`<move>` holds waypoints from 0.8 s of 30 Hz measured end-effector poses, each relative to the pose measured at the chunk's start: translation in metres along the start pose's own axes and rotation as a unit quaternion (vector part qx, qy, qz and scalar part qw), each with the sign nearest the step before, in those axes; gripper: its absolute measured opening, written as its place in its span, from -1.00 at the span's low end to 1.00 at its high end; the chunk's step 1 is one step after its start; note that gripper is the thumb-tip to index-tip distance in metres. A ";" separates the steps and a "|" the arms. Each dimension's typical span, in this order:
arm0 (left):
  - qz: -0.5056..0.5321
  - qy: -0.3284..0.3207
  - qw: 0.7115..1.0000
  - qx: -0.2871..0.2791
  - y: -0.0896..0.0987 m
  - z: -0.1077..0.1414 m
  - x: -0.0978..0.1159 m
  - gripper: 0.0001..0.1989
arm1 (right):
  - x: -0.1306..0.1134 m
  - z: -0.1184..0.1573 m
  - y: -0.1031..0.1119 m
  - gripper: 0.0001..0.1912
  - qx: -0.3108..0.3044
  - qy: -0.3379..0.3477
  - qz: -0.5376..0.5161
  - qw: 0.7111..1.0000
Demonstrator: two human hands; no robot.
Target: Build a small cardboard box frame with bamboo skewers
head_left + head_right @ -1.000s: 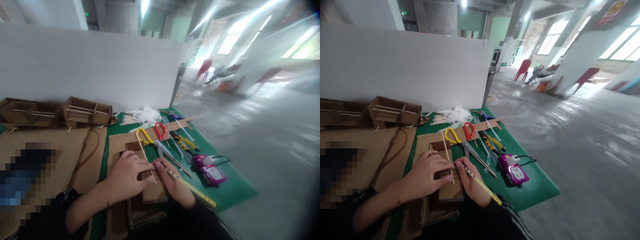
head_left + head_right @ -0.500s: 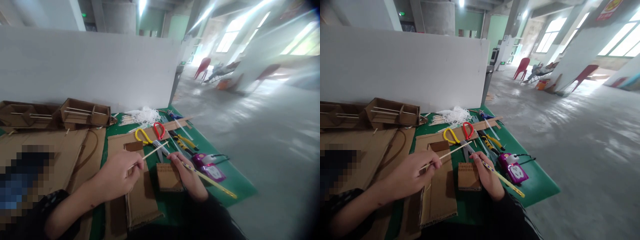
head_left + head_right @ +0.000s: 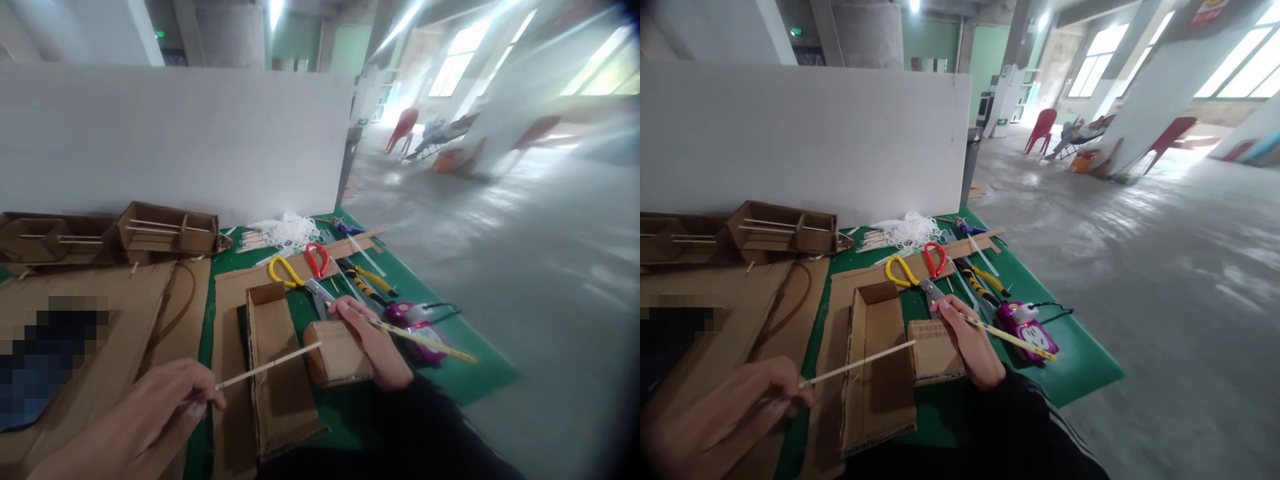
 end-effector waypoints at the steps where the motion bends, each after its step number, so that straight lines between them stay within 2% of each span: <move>1: 0.001 0.007 1.000 -0.023 -0.002 0.003 -0.002 -0.84 | -0.003 -0.002 -0.004 -0.65 -0.007 0.008 0.026 1.000; 3: 0.002 0.012 0.998 -0.054 -0.007 0.007 -0.006 -0.81 | -0.007 -0.005 -0.013 -0.64 -0.026 0.044 0.080 0.995; 7: -0.024 0.016 0.999 -0.041 -0.016 0.001 -0.014 -0.57 | -0.008 -0.011 -0.025 -0.65 -0.050 0.105 0.150 0.982; 9: -0.044 0.017 0.998 -0.044 -0.019 -0.008 -0.010 -0.54 | -0.005 -0.011 -0.028 -0.65 -0.048 0.113 0.164 0.979; 14: -0.054 -0.040 0.998 0.001 -0.029 -0.032 0.024 -0.59 | 0.001 -0.008 -0.031 -0.66 -0.067 0.119 0.173 0.975; 17: -0.025 -0.056 0.998 -0.018 -0.043 -0.039 0.041 -0.75 | 0.002 -0.007 -0.031 -0.68 -0.067 0.112 0.171 0.977; 19: -0.011 -0.057 0.998 -0.027 -0.050 -0.041 0.045 -0.92 | 0.003 -0.007 -0.031 -0.69 -0.065 0.105 0.169 0.978; 24: 0.045 -0.041 0.998 -0.033 -0.054 -0.040 0.038 -0.88 | 0.005 -0.009 -0.032 -0.68 -0.070 0.096 0.164 0.979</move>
Point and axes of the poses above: each hand's wrist, its own z-axis away from the middle knuckle, its own y-axis out of the back of the hand, x = y × z, the point moved 2 cm from there along -z, towards the middle knuckle, and after that the axes turned 2 degrees about z, right-handed, at the moved point
